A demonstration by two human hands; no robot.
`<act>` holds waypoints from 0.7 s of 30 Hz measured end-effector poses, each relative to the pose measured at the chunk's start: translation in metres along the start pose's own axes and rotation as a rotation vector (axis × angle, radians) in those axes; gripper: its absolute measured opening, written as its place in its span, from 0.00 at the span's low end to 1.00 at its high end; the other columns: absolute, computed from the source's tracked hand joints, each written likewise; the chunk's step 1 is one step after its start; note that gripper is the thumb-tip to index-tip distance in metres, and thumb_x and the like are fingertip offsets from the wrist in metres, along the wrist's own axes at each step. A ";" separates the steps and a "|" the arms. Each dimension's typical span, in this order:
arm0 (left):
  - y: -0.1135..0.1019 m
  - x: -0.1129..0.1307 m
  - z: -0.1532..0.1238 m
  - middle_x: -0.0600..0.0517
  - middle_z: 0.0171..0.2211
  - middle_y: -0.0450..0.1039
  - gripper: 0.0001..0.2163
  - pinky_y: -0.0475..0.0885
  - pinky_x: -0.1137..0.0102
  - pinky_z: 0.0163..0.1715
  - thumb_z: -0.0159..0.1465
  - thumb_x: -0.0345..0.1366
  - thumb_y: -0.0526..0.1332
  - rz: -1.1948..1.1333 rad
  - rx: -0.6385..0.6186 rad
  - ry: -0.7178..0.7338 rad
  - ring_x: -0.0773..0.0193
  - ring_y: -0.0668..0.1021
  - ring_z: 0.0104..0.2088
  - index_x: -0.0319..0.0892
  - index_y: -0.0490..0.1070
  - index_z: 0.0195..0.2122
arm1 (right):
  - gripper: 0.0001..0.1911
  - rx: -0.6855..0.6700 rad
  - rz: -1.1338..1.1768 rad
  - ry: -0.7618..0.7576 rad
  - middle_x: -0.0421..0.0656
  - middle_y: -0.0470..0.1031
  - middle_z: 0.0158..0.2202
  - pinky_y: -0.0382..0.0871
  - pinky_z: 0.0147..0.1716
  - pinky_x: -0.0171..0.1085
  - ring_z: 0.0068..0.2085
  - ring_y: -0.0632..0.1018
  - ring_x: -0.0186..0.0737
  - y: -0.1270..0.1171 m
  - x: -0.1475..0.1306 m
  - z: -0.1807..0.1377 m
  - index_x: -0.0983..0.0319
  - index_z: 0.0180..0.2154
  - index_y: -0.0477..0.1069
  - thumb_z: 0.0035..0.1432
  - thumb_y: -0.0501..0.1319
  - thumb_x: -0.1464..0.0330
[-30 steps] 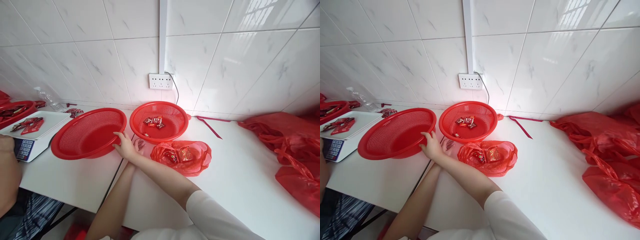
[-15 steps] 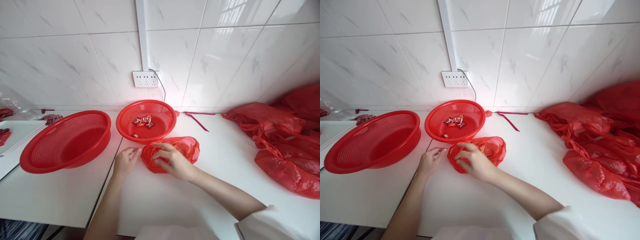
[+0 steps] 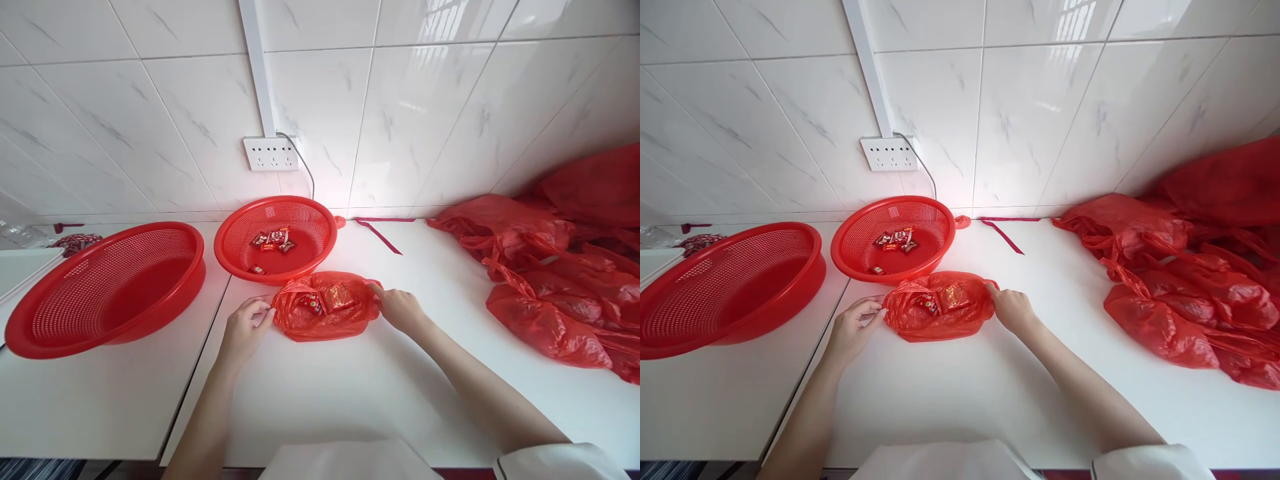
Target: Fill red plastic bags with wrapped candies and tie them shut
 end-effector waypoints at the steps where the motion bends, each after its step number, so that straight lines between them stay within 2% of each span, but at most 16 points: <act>1: -0.001 0.003 -0.001 0.46 0.51 0.73 0.10 0.73 0.64 0.47 0.62 0.43 0.60 -0.068 -0.012 -0.016 0.56 0.76 0.48 0.43 0.73 0.33 | 0.14 -0.004 0.007 0.000 0.44 0.74 0.26 0.58 0.25 0.35 0.27 0.76 0.42 -0.001 0.000 0.001 0.59 0.50 0.67 0.64 0.52 0.72; 4: -0.007 0.013 -0.003 0.46 0.54 0.72 0.07 0.68 0.62 0.54 0.61 0.41 0.61 -0.316 -0.035 -0.024 0.53 0.72 0.56 0.43 0.73 0.32 | 0.09 0.044 0.040 0.000 0.43 0.75 0.27 0.58 0.26 0.35 0.28 0.76 0.39 -0.018 0.003 0.001 0.58 0.42 0.69 0.65 0.51 0.70; 6: -0.016 0.023 -0.001 0.48 0.55 0.72 0.06 0.63 0.59 0.59 0.61 0.38 0.62 -0.484 -0.024 -0.010 0.52 0.70 0.59 0.44 0.74 0.32 | 0.09 0.139 0.153 -0.011 0.40 0.74 0.26 0.59 0.26 0.34 0.26 0.74 0.37 -0.039 0.007 -0.004 0.57 0.41 0.70 0.65 0.51 0.66; 10: -0.043 0.049 0.008 0.51 0.53 0.73 0.05 0.63 0.53 0.59 0.60 0.36 0.62 -0.757 0.065 0.069 0.51 0.73 0.55 0.46 0.78 0.32 | 0.10 0.496 0.700 -0.111 0.36 0.67 0.20 0.61 0.23 0.33 0.21 0.68 0.33 -0.094 0.015 -0.019 0.58 0.38 0.72 0.63 0.56 0.61; 14: -0.068 0.086 0.020 0.53 0.47 0.77 0.05 0.64 0.54 0.58 0.58 0.36 0.63 -0.904 0.085 0.230 0.52 0.73 0.55 0.49 0.79 0.32 | 0.10 0.870 1.233 -0.189 0.38 0.70 0.24 0.63 0.21 0.32 0.22 0.70 0.33 -0.136 0.011 -0.030 0.59 0.36 0.69 0.60 0.61 0.60; 17: -0.076 0.114 0.024 0.52 0.46 0.77 0.08 0.64 0.54 0.59 0.57 0.40 0.64 -0.950 0.039 0.330 0.50 0.69 0.59 0.51 0.79 0.38 | 0.08 0.911 1.442 -0.278 0.41 0.73 0.30 0.70 0.27 0.34 0.30 0.77 0.36 -0.151 -0.007 -0.028 0.58 0.36 0.66 0.61 0.60 0.60; 19: -0.073 0.129 0.025 0.50 0.48 0.75 0.18 0.66 0.54 0.56 0.56 0.42 0.66 -0.959 -0.040 0.352 0.49 0.70 0.58 0.52 0.75 0.48 | 0.07 0.856 1.508 -0.328 0.41 0.74 0.33 0.73 0.31 0.36 0.35 0.79 0.37 -0.157 -0.022 -0.024 0.57 0.36 0.65 0.62 0.59 0.61; 21: -0.063 0.142 0.023 0.49 0.46 0.74 0.27 0.69 0.54 0.53 0.55 0.43 0.67 -0.942 -0.155 0.358 0.50 0.74 0.53 0.54 0.67 0.57 | 0.06 0.800 1.538 -0.382 0.40 0.74 0.33 0.74 0.34 0.37 0.35 0.78 0.36 -0.162 -0.038 -0.023 0.57 0.36 0.65 0.63 0.57 0.62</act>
Point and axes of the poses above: each hand's wrist, its own z-axis towards the middle knuckle, its own y-axis out of the palm, x = y × z, the point moved 3 cm from there along z, towards the middle knuckle
